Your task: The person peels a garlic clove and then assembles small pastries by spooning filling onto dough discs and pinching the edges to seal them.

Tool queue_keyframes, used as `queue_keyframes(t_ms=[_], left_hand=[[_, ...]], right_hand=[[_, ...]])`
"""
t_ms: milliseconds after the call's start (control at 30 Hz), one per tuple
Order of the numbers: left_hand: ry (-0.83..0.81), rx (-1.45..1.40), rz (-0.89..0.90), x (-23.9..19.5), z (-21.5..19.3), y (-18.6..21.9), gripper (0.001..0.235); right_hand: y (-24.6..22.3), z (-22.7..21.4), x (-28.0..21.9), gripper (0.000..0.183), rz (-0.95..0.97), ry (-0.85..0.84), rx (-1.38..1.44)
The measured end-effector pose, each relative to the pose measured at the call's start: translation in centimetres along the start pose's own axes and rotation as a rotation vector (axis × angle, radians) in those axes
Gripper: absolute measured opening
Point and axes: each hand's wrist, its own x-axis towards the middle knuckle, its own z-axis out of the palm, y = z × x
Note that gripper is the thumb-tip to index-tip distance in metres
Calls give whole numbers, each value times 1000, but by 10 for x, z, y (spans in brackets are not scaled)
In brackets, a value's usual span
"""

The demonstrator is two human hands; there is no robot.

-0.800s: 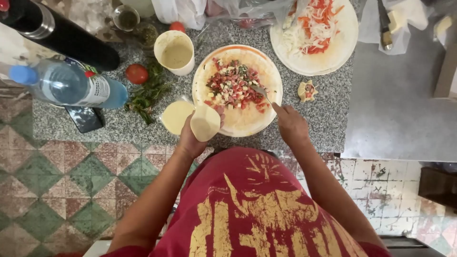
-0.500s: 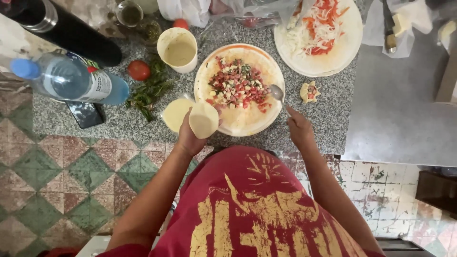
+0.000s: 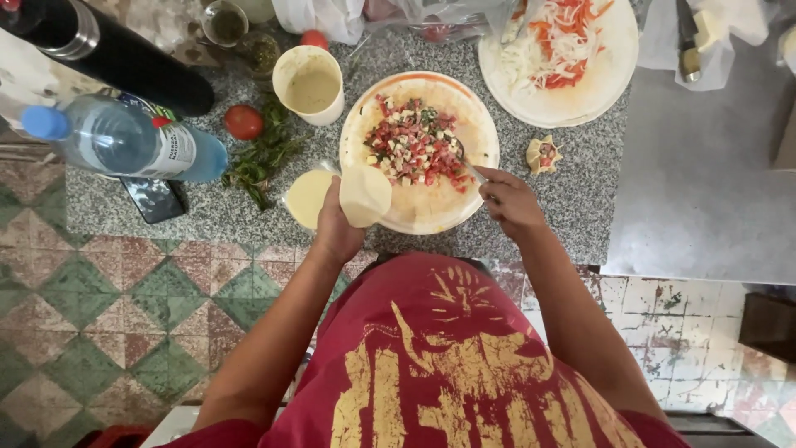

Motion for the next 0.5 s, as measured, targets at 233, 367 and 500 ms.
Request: queue_keyframes(t_ms=[233, 367, 500], left_hand=[[-59, 23, 25, 4, 20, -5, 66], [-40, 4, 6, 17, 11, -17, 63], [-58, -43, -43, 28, 4, -21, 62]], right_hand=[[0, -25, -10, 48, -11, -112, 50], [-2, -21, -12, 45, 15, -94, 27], [-4, -29, -13, 46, 25, -26, -41]])
